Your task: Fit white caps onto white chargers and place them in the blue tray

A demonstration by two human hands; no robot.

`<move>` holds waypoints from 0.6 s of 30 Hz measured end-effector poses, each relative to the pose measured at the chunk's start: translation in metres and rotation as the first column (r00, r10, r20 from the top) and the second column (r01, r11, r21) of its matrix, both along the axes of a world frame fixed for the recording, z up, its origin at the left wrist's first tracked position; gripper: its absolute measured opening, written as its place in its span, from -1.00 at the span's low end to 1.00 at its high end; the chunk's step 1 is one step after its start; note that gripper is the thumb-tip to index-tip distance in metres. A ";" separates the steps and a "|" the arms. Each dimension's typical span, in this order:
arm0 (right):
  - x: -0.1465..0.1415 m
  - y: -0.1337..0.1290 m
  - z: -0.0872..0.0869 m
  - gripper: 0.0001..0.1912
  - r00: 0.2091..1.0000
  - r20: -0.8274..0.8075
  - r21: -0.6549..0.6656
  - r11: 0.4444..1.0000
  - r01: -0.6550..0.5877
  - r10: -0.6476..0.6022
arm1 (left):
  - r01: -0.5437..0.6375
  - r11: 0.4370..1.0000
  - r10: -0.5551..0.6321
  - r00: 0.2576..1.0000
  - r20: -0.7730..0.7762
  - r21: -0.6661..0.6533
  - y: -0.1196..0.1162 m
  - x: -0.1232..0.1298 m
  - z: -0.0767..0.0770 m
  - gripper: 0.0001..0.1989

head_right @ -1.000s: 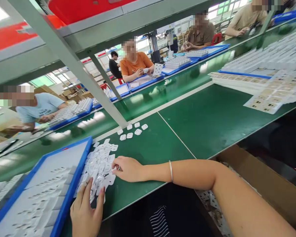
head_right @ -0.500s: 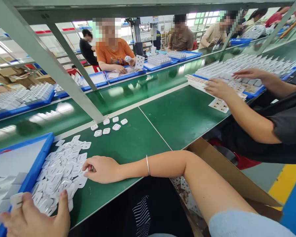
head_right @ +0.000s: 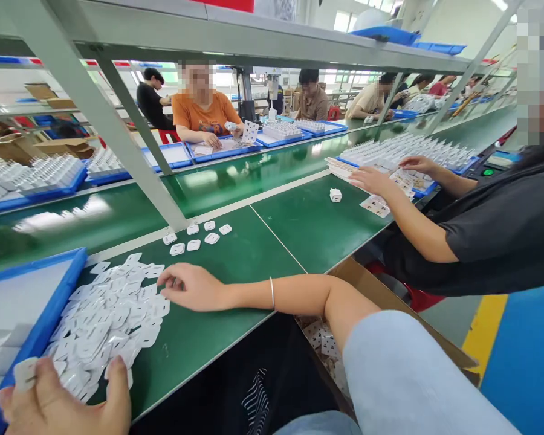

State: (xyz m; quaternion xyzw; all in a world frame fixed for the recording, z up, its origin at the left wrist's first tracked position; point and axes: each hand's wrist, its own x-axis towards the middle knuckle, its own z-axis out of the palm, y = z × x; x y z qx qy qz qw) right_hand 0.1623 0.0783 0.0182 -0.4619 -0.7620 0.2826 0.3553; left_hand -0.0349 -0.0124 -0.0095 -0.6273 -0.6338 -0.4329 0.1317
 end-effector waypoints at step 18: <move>0.280 0.006 0.002 -0.56 0.061 0.323 0.065 0.086 0.994 -0.944 | 0.265 0.964 -0.262 0.957 -0.128 0.013 0.009 -0.011 -0.012 -0.08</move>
